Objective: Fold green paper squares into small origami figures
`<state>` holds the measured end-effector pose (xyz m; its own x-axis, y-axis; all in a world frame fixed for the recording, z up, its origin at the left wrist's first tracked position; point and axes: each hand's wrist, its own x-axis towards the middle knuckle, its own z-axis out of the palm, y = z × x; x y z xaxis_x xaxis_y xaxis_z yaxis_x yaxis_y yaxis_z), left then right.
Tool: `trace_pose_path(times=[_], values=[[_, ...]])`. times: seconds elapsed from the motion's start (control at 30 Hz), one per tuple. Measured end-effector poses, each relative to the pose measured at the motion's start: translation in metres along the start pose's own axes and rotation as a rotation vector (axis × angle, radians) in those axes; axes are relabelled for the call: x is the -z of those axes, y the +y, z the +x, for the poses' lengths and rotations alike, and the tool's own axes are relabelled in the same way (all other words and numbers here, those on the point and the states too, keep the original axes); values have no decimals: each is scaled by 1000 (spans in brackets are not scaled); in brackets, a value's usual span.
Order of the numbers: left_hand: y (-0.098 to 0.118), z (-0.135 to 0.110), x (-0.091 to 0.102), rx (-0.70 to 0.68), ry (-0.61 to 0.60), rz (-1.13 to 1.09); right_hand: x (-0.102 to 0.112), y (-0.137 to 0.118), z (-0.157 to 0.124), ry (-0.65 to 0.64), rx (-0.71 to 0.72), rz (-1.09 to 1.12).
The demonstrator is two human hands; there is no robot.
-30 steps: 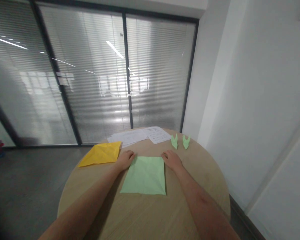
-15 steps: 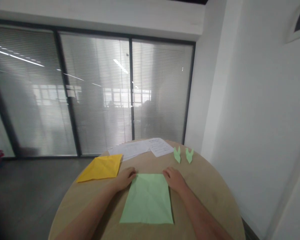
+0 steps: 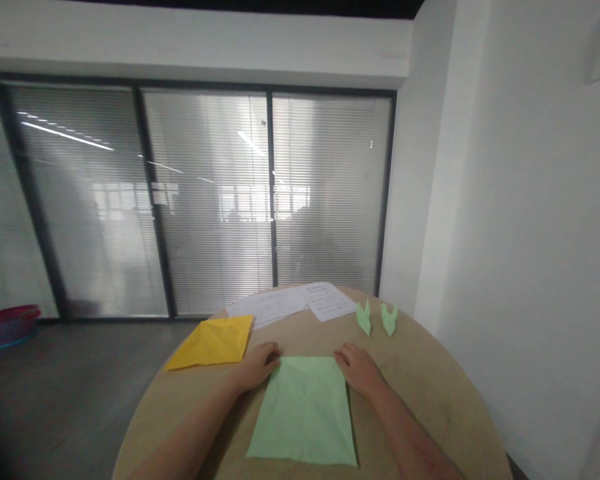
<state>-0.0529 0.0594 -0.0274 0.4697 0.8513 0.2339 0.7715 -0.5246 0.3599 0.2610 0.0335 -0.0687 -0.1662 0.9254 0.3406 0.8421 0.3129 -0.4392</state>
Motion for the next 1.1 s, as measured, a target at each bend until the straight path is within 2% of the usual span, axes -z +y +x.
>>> trace_pose_path(times=[0.2, 0.63, 1.1], values=[[-1, 1, -3, 23, 11, 31, 3, -2, 0, 6, 44, 7], [-9, 3, -8, -9, 30, 3, -1, 3, 0, -14, 18, -43], [-5, 3, -6, 12, 17, 47, -3, 6, 0, 0, 36, -63]])
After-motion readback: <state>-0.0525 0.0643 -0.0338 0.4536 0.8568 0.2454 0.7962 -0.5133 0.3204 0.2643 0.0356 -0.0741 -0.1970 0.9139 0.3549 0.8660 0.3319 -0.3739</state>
